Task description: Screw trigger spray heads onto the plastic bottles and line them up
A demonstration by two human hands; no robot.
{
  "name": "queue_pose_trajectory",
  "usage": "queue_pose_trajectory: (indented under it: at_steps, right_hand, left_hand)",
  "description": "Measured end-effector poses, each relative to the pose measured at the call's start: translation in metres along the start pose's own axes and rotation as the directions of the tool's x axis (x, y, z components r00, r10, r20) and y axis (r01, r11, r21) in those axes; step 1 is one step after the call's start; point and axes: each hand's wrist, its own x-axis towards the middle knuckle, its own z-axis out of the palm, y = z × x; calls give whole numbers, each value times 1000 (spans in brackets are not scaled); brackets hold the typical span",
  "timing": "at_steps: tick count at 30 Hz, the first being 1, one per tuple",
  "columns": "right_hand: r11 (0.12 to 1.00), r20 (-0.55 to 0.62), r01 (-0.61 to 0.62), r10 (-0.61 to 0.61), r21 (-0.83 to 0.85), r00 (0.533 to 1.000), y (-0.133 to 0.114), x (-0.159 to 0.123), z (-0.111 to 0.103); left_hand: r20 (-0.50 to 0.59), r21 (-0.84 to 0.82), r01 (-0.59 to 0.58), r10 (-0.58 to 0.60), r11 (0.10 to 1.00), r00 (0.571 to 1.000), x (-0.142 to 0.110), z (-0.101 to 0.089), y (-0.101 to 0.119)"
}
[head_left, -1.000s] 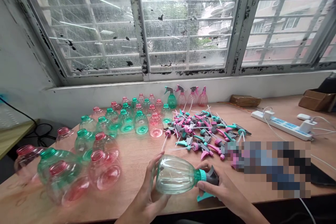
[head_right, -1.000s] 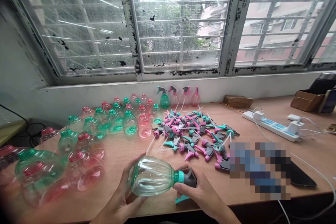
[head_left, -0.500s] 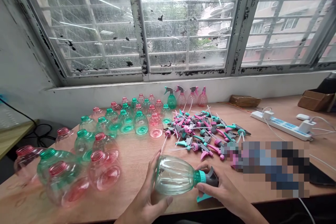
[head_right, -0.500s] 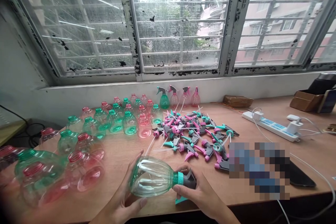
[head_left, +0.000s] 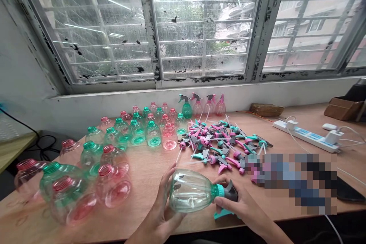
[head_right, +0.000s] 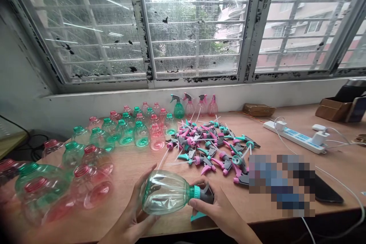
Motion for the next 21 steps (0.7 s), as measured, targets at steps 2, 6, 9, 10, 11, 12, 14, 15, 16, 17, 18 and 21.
queue_pose_trajectory:
  at_steps: [2,6,9,10,11,12,14,15,16,17,18,21]
  right_hand:
    - [1000,3,1,-1,2,1000,0,0,1]
    - [1000,2,9,-9,8,1000,2,0,1]
    - [1000,0,6,-6,2,1000,2,0,1]
    - [1000,0,8,-8,-1,1000,3,0,1]
    - [1000,3,9,-9,-4,1000,3,0,0]
    - [1000,4,11,-11,-4,1000,2,0,0]
    - [1000,6,15,-15,-3,1000,2,0,0]
    - [1000,6,18,-18,-5,1000,1,0,0]
    - [1000,4,21,-21,-8,1000,1,0,0]
    - [1000,6,24,-23,-14,1000,0,0,0]
    - [999,8,26,-25,-20,1000,0,0,1]
    - [1000,7,25,-25,-19,1000,-2,0,1]
  left_hand:
    - [12,10,18,-18,1000,1000,0,0,3]
    - [27,50,43,-44,998,999,0,-2,6]
    - [86,53,53,-57,997,995,0,-5,5]
    - [93,61,50,-55,997,994,0,-6,4]
    - [92,71,42,-48,997,995,0,-7,3]
    - [88,81,32,-39,996,995,0,-8,2]
    - [79,97,10,-18,995,997,0,-8,0]
    - [74,93,6,-13,996,997,0,-8,0]
    - [68,84,7,-12,996,998,0,-7,-1]
    - [61,73,8,-12,997,998,1,-7,-1]
    - [51,62,8,-11,998,999,1,-6,-1]
    - [32,46,3,-4,999,999,1,-6,-2]
